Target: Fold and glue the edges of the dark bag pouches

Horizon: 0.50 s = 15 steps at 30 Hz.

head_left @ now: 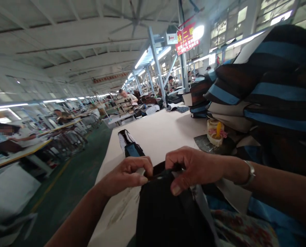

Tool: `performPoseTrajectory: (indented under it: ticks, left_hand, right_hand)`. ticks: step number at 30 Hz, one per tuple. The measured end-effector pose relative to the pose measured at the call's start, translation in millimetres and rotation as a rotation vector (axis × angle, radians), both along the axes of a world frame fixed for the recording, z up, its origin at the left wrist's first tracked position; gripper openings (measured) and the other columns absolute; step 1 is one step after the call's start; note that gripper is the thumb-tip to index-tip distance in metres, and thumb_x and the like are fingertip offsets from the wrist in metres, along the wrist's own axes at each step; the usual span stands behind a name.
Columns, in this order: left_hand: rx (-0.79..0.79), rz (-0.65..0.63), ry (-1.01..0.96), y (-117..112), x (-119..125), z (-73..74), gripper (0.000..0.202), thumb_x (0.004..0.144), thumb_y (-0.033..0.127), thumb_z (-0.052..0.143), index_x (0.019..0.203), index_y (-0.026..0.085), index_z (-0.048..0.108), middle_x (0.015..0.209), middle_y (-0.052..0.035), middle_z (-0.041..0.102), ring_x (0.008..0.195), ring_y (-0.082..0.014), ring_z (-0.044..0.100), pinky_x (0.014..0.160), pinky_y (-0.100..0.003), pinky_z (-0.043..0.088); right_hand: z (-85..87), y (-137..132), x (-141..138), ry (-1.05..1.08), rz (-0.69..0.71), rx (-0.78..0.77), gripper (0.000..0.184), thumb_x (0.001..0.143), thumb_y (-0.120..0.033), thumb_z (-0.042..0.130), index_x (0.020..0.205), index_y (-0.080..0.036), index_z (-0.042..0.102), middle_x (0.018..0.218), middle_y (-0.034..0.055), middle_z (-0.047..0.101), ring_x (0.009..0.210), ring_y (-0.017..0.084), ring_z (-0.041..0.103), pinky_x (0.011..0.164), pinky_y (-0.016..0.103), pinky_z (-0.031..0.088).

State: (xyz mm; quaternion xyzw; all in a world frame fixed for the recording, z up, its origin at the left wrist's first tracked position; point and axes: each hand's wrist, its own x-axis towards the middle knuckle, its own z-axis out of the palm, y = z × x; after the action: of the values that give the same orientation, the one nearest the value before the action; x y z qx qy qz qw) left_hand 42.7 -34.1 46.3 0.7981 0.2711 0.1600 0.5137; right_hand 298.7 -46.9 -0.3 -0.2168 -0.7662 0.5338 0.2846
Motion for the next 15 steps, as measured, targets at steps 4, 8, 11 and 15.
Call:
performPoseTrajectory:
  ticks: [4, 8, 11, 15]
  left_hand:
    - [0.068, 0.006, 0.178, -13, 15, -2.6, 0.034, 0.086, 0.046, 0.067, 0.102, 0.016, 0.067, 0.094, -0.0030, 0.061, 0.089, -0.0185, 0.053, 0.080, -0.028, 0.039]
    - [0.151, 0.023, 0.227, -18, 26, -22.1, 0.032, 0.083, 0.047, 0.072, 0.090, 0.015, 0.071, 0.087, -0.0009, 0.061, 0.081, -0.0155, 0.053, 0.074, -0.028, 0.037]
    - [0.086, 0.007, 0.143, -17, 28, -29.7, 0.028, 0.084, 0.043, 0.072, 0.084, 0.014, 0.071, 0.085, -0.0002, 0.059, 0.078, -0.0136, 0.052, 0.072, -0.027, 0.038]
    - [0.056, 0.006, 0.096, -16, 30, -32.8, 0.021, 0.082, 0.035, 0.074, 0.081, 0.014, 0.071, 0.083, 0.0009, 0.058, 0.077, -0.0124, 0.053, 0.072, -0.027, 0.038]
  right_hand:
    - [-13.4, -15, -13, 0.017, -0.065, 0.065, 0.039, 0.064, -0.036, 0.091, 0.083, -0.015, 0.064, 0.077, -0.0064, 0.060, 0.068, 0.007, 0.048, 0.058, 0.018, 0.037]
    - [-32.1, -22, -13, -0.003, -0.146, -0.032, 0.042, 0.058, -0.034, 0.093, 0.084, -0.015, 0.067, 0.075, -0.0070, 0.060, 0.065, 0.007, 0.045, 0.054, 0.018, 0.034]
    - [-37.2, -20, -8, 0.016, -0.134, -0.086, 0.044, 0.057, -0.035, 0.094, 0.082, -0.014, 0.065, 0.073, -0.0064, 0.058, 0.064, 0.007, 0.043, 0.054, 0.018, 0.034]
    - [-36.9, -16, 0, 0.052, -0.015, -0.232, 0.039, 0.070, -0.039, 0.086, 0.086, -0.013, 0.061, 0.070, -0.0055, 0.054, 0.060, 0.006, 0.041, 0.050, 0.019, 0.031]
